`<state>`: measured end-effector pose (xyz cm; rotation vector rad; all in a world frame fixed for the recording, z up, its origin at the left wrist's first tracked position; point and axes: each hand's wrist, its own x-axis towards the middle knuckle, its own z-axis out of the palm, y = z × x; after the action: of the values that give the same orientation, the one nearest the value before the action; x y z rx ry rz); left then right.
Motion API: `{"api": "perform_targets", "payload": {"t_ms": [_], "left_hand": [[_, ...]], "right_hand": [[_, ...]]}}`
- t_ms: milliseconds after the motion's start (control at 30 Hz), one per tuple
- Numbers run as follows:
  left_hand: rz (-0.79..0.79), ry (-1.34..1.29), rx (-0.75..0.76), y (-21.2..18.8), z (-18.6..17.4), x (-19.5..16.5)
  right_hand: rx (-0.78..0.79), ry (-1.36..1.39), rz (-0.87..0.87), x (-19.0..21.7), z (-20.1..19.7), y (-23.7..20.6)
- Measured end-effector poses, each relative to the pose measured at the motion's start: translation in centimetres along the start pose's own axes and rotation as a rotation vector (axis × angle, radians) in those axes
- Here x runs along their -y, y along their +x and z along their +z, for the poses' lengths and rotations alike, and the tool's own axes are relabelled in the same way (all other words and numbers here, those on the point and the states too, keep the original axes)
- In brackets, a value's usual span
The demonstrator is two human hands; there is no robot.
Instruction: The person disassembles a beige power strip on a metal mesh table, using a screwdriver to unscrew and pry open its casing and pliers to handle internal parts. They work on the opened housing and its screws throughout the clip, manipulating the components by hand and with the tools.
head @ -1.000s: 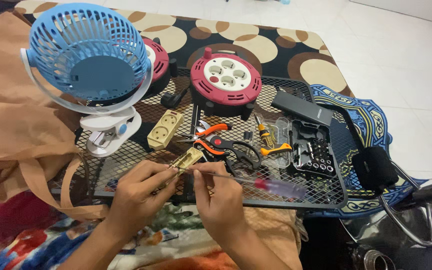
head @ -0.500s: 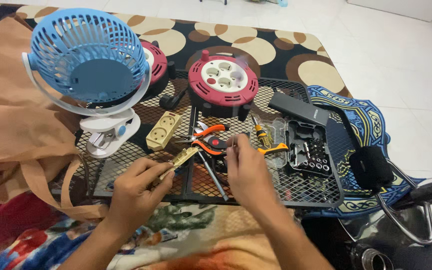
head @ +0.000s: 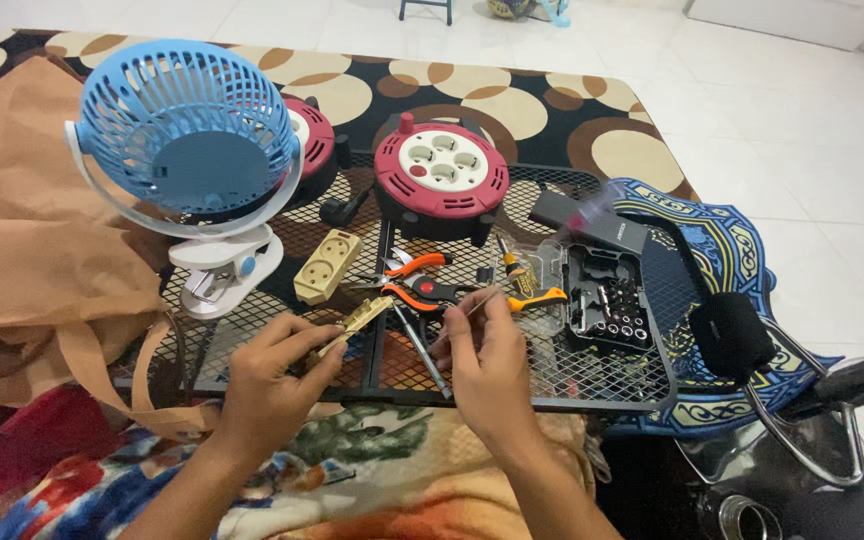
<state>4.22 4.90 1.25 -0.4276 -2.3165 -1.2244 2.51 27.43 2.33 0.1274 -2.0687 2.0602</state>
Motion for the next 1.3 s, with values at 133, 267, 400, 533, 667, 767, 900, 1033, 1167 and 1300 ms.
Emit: {"api": "perform_targets", "payload": {"t_ms": [133, 267, 400, 533, 667, 767, 900, 1033, 1167, 1300], "left_hand": [[0.022, -0.001, 0.007, 0.1, -0.1, 0.0], [0.035, 0.003, -0.007, 0.0, 0.0, -0.2], [-0.019, -0.041, 0.000, 0.1, -0.1, -0.1], [-0.012, -0.077, 0.011, 0.1, -0.2, 0.2], [-0.045, -0.109, 0.019, -0.1, -0.2, 0.2], [0.008, -0.110, 0.014, -0.1, -0.3, 0.4], [-0.016, -0.157, 0.047, -0.2, -0.4, 0.6], [-0.026, -0.151, 0.054, -0.3, -0.4, 0.6], [-0.002, -0.146, 0.042, -0.3, -0.4, 0.8], [-0.093, -0.142, 0.089, -0.2, -0.3, 0.8]], "right_hand": [[0.016, 0.008, -0.034, 0.4, -0.2, 0.2], [-0.041, 0.123, -0.003, 0.8, 0.9, 0.0], [-0.036, -0.028, -0.056, 1.3, 1.5, 0.3], [-0.023, 0.009, -0.093, 1.8, 2.0, 0.5], [-0.009, -0.120, -0.176, 2.1, 3.2, -1.2], [-0.014, -0.207, -0.169, 2.0, 4.2, -2.6], [-0.024, -0.237, -0.235, 1.9, 4.6, -3.2], [-0.008, -0.228, -0.204, 1.6, 4.6, -3.0], [-0.009, -0.225, -0.208, 1.4, 4.8, -2.9], [0.012, -0.291, -0.228, 1.5, 4.9, -2.8]]}}
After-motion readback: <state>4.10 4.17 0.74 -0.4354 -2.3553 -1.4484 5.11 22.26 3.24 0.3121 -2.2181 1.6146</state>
